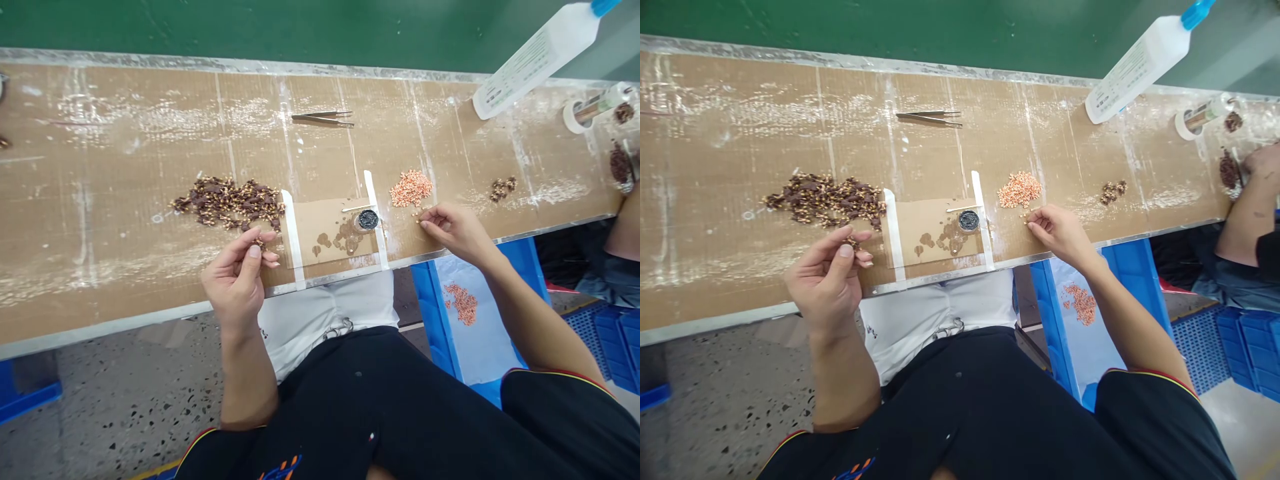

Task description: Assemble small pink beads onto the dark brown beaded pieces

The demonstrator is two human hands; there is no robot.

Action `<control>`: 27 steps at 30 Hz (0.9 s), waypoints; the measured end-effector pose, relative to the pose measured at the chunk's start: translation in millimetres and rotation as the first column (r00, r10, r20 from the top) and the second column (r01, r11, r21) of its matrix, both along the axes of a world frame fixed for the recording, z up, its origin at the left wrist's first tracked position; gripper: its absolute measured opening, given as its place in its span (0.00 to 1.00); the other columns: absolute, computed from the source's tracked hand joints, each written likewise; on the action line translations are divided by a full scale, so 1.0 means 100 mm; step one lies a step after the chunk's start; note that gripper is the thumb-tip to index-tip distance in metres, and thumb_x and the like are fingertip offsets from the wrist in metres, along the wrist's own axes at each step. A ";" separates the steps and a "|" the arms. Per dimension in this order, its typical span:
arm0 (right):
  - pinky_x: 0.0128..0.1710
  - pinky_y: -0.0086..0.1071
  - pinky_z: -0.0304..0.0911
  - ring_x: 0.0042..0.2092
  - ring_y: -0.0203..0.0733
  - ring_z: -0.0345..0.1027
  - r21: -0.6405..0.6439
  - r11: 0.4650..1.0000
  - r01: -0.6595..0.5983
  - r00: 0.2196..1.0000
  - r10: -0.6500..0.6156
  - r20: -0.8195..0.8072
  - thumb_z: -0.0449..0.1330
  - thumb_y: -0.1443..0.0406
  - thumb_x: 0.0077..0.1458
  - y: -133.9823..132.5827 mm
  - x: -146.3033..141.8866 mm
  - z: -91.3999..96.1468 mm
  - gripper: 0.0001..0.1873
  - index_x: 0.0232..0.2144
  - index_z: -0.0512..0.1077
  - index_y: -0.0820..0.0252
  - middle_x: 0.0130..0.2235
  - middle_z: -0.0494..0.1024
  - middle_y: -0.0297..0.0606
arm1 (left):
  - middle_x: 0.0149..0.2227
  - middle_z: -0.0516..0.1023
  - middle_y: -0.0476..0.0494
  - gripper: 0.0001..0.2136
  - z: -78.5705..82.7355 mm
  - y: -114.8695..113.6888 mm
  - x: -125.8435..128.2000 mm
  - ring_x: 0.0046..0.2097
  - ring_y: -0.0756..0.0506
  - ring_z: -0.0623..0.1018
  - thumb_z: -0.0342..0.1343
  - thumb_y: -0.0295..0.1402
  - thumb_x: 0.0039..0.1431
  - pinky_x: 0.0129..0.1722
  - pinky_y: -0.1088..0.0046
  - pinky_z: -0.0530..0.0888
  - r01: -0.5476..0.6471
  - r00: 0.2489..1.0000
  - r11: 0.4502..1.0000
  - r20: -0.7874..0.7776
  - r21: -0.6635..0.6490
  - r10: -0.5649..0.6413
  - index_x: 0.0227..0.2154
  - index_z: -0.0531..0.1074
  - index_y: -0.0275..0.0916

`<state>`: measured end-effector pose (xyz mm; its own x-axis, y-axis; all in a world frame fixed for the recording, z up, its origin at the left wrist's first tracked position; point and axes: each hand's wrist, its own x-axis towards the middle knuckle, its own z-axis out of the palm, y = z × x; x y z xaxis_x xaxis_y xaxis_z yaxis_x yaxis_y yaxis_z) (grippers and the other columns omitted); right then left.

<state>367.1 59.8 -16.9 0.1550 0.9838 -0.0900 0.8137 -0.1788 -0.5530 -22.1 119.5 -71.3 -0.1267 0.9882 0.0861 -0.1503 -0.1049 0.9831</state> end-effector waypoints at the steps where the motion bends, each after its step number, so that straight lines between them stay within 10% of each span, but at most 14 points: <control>1: 0.33 0.39 0.69 0.31 0.45 0.70 -0.005 1.000 -0.015 1.000 0.015 -0.003 0.62 0.59 0.59 0.00 -0.01 0.00 0.07 0.32 0.77 0.53 0.31 0.81 0.40 | 0.39 0.90 0.46 0.09 0.00 0.00 0.00 0.27 0.53 0.81 0.74 0.42 0.61 0.26 0.76 0.82 0.007 1.000 1.000 -0.005 0.001 -0.007 0.44 0.88 0.51; 27: 0.31 0.38 0.65 0.27 0.44 0.69 -0.061 0.996 -0.065 0.995 0.069 0.068 0.64 0.61 0.58 0.16 -0.07 0.03 0.05 0.30 0.73 0.52 0.28 0.79 0.37 | 0.37 0.90 0.46 0.12 0.00 -0.01 0.01 0.26 0.52 0.82 0.76 0.47 0.58 0.25 0.75 0.83 -0.005 1.000 1.000 0.019 -0.006 0.005 0.43 0.88 0.51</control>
